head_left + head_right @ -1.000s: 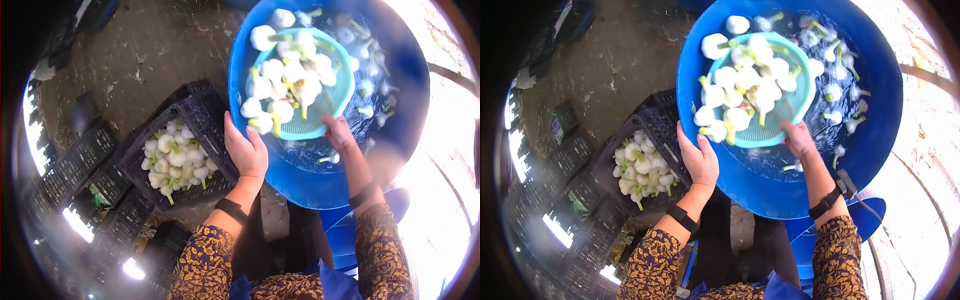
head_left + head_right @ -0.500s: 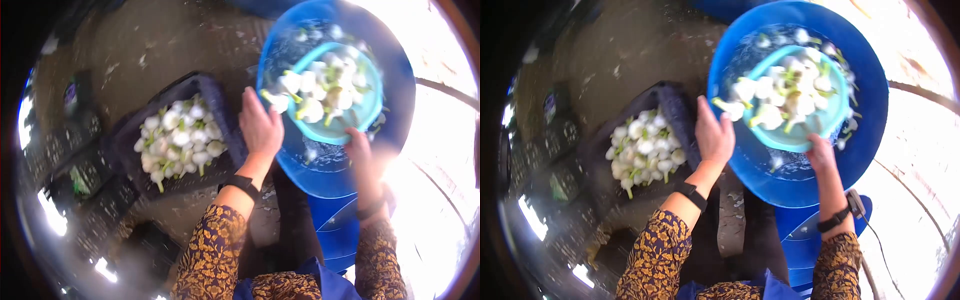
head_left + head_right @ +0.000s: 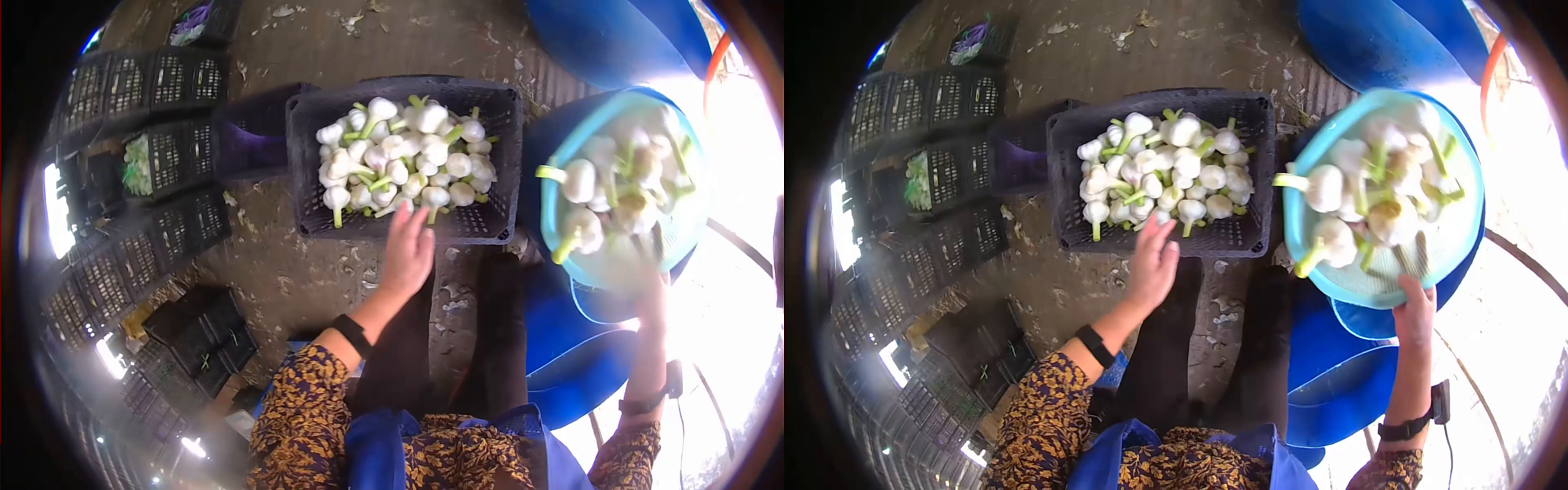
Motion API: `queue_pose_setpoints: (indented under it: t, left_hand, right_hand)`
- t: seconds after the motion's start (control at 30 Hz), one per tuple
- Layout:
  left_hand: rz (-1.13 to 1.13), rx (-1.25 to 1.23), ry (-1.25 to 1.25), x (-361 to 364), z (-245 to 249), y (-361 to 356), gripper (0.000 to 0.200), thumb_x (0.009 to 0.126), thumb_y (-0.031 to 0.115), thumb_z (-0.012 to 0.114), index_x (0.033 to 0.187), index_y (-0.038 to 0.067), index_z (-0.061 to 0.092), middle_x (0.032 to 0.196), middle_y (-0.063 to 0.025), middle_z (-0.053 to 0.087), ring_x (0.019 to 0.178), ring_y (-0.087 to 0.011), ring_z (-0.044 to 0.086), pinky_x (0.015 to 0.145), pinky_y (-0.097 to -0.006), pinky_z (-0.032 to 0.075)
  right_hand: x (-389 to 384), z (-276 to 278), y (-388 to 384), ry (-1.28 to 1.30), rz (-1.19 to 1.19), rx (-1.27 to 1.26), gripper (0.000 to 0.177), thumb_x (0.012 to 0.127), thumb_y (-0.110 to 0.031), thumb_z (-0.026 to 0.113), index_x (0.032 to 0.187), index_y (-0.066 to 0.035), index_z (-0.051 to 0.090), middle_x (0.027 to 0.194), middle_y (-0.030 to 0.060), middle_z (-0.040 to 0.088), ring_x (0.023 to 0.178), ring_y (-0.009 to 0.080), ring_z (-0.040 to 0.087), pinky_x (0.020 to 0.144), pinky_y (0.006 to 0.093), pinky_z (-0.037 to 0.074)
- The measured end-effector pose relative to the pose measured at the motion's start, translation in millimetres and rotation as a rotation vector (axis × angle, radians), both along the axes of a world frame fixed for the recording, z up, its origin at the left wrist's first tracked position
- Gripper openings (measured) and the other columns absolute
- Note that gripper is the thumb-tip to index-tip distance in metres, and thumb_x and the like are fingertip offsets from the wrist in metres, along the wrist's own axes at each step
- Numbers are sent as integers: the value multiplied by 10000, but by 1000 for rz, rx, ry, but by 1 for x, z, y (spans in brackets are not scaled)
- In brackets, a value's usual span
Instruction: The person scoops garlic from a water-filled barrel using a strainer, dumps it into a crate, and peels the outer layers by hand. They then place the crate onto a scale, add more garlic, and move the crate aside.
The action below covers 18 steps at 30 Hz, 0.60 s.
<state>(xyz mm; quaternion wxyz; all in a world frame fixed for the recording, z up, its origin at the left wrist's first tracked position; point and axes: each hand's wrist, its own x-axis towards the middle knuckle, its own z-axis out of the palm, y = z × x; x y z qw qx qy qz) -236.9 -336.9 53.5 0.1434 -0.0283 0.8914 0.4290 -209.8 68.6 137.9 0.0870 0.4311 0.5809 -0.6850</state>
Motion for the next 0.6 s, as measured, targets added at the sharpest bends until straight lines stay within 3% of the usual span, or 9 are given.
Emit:
queue_pose_setpoints:
  t: [0.03, 0.1, 0.23, 0.27, 0.3, 0.37, 0.4, 0.5, 0.6]
  left_hand:
    - [25, -28, 5, -3, 1, -19, 356, 884, 150, 501, 1209, 6, 500, 1336, -294, 350, 1248, -405, 357, 1041, -394, 292]
    - [113, -44, 1, -7, 1, -53, 343, 897, 159, 488, 1204, 8, 510, 1337, -281, 358, 1248, -391, 364, 1043, -390, 286]
    - [338, 143, -72, -27, -7, -100, 376, 944, 229, 421, 1233, -2, 491, 1310, -222, 425, 1248, -349, 373, 1044, -364, 280]
    - [345, 283, -157, -31, -14, -112, 479, 954, 360, 362, 1336, 74, 404, 1425, -158, 298, 1289, -292, 328, 1043, -384, 275]
    - [354, 287, -160, -39, -5, -112, 479, 954, 360, 362, 1336, 74, 404, 1425, -159, 298, 1289, -292, 328, 1043, -384, 275]
    - [730, 589, -501, -56, 10, -107, 604, 924, 510, 329, 1415, 163, 273, 1479, -145, 174, 1332, -324, 240, 1047, -496, 232]
    - [752, 707, -556, -59, 4, -110, 695, 885, 602, 310, 1449, 232, 139, 1497, -139, 105, 1359, -345, 155, 1037, -575, 186]
    - [939, 872, -579, -69, -2, -107, 692, 892, 578, 325, 1452, 232, 109, 1501, -132, 80, 1365, -339, 143, 1050, -568, 170]
    - [891, 883, -595, -67, -9, -108, 719, 893, 558, 355, 1454, 194, 90, 1502, -127, 69, 1377, -305, 113, 1053, -570, 159]
  right_hand:
    - [-19, 13, -30, -57, -6, 80, 431, 804, 12, 481, 1234, 36, 462, 1159, 120, 561, 1018, 223, 570, 844, 327, 473]
    - [-32, 0, -50, 80, 379, 297, 357, 813, -1, 484, 1166, 49, 512, 1039, 89, 598, 895, 162, 580, 782, 298, 477]
    - [-72, -4, -139, 102, 414, 612, 155, 842, -32, 480, 937, 56, 565, 809, 90, 603, 613, 67, 510, 493, 224, 423]
    - [-83, 2, -172, 119, 367, 653, 194, 834, -7, 454, 990, 69, 541, 791, 112, 612, 641, 110, 555, 570, 262, 481]
    - [-90, -7, -181, 189, 562, 833, 350, 784, 49, 439, 1128, 62, 507, 965, 163, 633, 693, 196, 620, 675, 300, 519]
    - [-107, -8, -209, 639, 819, 1235, 676, 681, 118, 439, 1331, -66, 419, 1337, 171, 439, 1053, 319, 575, 797, 342, 508]
    - [-110, -7, -220, 568, 861, 1218, 693, 676, 126, 436, 1336, -84, 417, 1332, 174, 442, 1085, 324, 552, 810, 348, 503]
    - [-121, -9, -236, 572, 836, 1262, 726, 665, 139, 435, 1347, -109, 406, 1332, 176, 441, 1097, 331, 542, 819, 353, 501]
    - [-130, -7, -237, 684, 788, 1352, 753, 653, 149, 442, 1355, -119, 394, 1337, 177, 434, 1075, 336, 556, 813, 351, 504]
